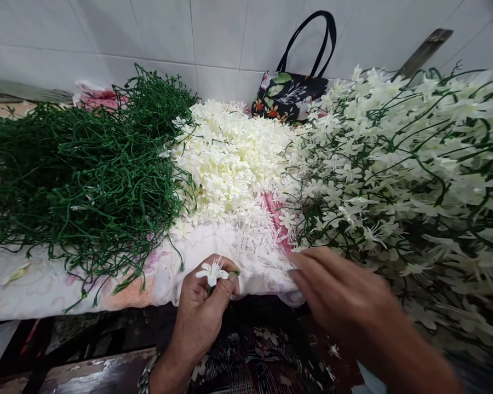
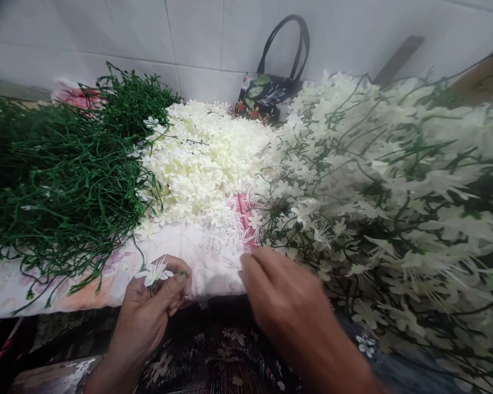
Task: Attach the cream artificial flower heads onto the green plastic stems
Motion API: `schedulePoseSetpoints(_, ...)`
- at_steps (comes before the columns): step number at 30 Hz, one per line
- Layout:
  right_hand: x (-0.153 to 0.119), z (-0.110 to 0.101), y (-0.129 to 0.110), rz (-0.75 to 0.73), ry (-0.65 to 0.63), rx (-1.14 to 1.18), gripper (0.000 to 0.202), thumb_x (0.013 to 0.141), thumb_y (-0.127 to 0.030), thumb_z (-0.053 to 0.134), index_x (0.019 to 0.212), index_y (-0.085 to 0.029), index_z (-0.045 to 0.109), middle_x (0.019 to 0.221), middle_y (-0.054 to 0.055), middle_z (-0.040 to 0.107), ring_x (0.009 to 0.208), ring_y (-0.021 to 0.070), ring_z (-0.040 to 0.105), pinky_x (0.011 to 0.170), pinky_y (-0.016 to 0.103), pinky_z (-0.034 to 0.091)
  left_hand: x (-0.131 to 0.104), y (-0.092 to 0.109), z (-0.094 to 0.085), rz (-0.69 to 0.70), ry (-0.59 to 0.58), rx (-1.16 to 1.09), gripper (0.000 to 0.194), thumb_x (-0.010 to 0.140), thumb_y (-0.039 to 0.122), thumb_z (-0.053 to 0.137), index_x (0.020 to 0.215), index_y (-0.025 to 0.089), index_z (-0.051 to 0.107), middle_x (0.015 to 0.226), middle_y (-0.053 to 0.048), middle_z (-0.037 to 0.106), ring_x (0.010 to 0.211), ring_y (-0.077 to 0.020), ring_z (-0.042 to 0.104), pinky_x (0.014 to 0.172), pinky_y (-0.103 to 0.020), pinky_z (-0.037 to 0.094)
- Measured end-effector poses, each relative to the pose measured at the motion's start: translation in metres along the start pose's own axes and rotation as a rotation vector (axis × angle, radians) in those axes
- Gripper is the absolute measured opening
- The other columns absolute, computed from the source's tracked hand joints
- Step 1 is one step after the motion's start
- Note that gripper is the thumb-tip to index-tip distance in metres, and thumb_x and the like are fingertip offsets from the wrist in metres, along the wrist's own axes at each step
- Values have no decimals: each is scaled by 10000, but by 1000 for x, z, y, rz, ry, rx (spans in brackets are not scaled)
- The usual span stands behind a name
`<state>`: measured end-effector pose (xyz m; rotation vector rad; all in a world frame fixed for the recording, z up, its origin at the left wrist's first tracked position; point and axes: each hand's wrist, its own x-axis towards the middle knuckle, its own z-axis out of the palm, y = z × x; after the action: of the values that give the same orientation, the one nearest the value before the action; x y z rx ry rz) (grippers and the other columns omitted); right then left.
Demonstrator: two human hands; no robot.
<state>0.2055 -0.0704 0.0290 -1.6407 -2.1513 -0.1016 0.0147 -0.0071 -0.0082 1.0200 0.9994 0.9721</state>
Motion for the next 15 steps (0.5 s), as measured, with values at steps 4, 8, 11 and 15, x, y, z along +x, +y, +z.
schedulePoseSetpoints(4, 31, 28, 0, -38, -188, -251, 262, 785, 27, 394, 677, -182, 509, 641, 31, 522, 472, 145, 474, 420, 282, 282, -1, -2, -4, 23, -14, 7, 139, 812, 239, 572, 703, 164, 614, 541, 29, 503, 438, -59, 323, 409, -196, 242)
schedulePoseSetpoints(8, 32, 45, -3, -31, -174, -249, 275, 738, 60, 398, 679, -195, 485, 641, 15, 495, 476, 142, 449, 441, 274, 267, -1, -3, -6, 25, -2, 1, 104, 809, 206, 567, 724, 174, 618, 546, 38, 498, 438, -56, 337, 414, -192, 250)
schedulePoseSetpoints(11, 39, 53, -3, -63, -129, -134, 263, 784, 37, 392, 703, -189, 499, 668, 21, 507, 548, 146, 486, 493, 263, 318, -1, -4, -7, 21, 20, 22, 107, 815, 208, 558, 735, 176, 621, 564, 37, 505, 442, -54, 344, 417, -186, 259)
schedulePoseSetpoints(15, 57, 62, -4, -67, -13, 116, 227, 853, -13, 383, 812, -163, 549, 760, 48, 564, 696, 147, 557, 609, 246, 414, -1, -5, -8, 3, 68, 28, 117, 798, 242, 581, 722, 163, 623, 551, 32, 506, 437, -56, 348, 413, -183, 275)
